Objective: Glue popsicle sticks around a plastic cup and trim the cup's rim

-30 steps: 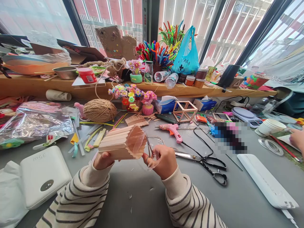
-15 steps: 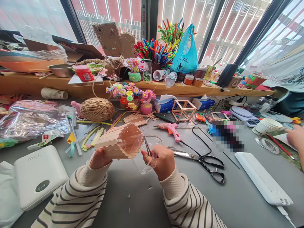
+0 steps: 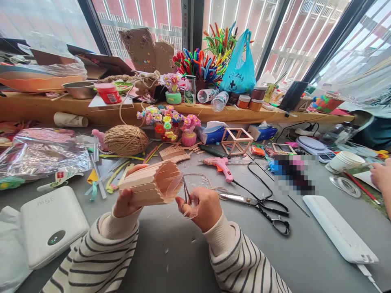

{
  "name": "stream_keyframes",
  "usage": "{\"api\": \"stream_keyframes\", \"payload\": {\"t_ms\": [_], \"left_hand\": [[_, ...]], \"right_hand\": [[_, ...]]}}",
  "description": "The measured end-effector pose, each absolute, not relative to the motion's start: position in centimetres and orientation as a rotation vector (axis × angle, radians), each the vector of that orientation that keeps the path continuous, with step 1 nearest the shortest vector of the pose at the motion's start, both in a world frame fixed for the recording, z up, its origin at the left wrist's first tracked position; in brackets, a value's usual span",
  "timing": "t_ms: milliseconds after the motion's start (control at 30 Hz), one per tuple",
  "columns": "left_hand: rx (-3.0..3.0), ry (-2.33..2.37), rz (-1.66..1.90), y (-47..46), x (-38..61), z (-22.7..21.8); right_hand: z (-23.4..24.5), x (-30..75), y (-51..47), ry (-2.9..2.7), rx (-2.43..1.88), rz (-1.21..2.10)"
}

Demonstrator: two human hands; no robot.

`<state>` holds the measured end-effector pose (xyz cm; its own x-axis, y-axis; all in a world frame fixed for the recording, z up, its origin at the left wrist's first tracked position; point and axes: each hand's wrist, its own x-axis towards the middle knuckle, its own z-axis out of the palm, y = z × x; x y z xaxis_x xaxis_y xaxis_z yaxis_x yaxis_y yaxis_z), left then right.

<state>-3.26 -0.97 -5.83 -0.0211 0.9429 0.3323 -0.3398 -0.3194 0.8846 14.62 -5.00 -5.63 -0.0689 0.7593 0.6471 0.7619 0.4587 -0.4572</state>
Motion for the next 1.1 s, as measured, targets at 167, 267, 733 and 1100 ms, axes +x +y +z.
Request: {"api": "stream_keyframes", "payload": {"t_ms": [167, 267, 733, 1100], "left_hand": [[1.162, 0.683, 1.59, -0.7, -3.6, -6.2], [1.177, 0.682, 1.582, -0.6, -3.7, -6.3], [1.139, 0.682, 1.491, -0.8, -3.6, -5.9], [1.087, 0.687, 1.459, -0.8, -3.6, -6.0]], "right_hand": [[-5.6, 14.9, -4.9, -1.848, -1.284, -0.045], [-5.6, 15.2, -4.8, -1.872, -1.252, -0.132], [-5.3, 15.7, -4.8, -1.876, -1.263, 0.004], [-5.3, 15.9, -4.9, -1.867, -1.254, -0.018]]}}
